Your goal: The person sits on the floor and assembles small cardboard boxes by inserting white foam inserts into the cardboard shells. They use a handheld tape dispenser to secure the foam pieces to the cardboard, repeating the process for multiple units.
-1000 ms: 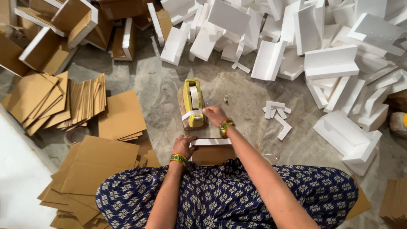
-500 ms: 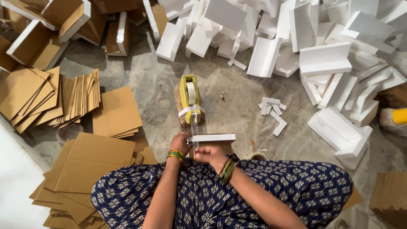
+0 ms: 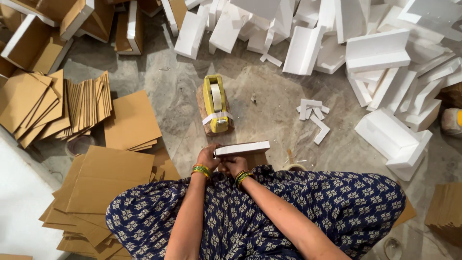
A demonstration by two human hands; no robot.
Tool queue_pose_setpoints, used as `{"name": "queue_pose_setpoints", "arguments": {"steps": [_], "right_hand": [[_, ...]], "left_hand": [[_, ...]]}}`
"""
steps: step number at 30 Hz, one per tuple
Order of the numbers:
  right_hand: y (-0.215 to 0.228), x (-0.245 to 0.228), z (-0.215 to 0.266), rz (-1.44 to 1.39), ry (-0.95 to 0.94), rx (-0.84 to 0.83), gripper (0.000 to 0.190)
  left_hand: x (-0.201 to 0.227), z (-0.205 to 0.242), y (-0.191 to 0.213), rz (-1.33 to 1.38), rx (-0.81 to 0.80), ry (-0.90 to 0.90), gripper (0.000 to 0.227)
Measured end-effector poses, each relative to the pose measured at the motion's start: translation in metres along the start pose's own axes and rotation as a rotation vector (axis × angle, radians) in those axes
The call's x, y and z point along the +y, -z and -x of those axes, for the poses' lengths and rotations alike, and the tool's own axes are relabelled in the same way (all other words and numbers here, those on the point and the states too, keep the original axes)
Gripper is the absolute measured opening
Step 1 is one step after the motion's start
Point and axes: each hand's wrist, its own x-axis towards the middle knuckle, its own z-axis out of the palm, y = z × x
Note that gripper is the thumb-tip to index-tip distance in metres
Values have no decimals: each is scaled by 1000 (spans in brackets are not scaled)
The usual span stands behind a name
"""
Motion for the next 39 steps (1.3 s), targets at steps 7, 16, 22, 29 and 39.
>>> {"name": "queue_pose_setpoints", "arguments": {"steps": [7, 16, 22, 29, 39], "right_hand": [[-2, -42, 51, -38, 152, 306, 12], [-6, -124, -25, 465, 499, 121, 37], [7, -107, -103, 924, 35, -194, 38], [21, -124, -121, 748, -210, -491, 56], [74, -147, -51, 547, -130, -525, 61]], "left_hand": [[9, -2, -3, -182, 89, 5, 41], [26, 3, 3, -318, 51, 113, 49], [13, 9, -11, -226, 137, -34, 47], [13, 15, -16, -183, 299, -116, 41], [55, 35, -9, -313, 275, -517, 37]]}}
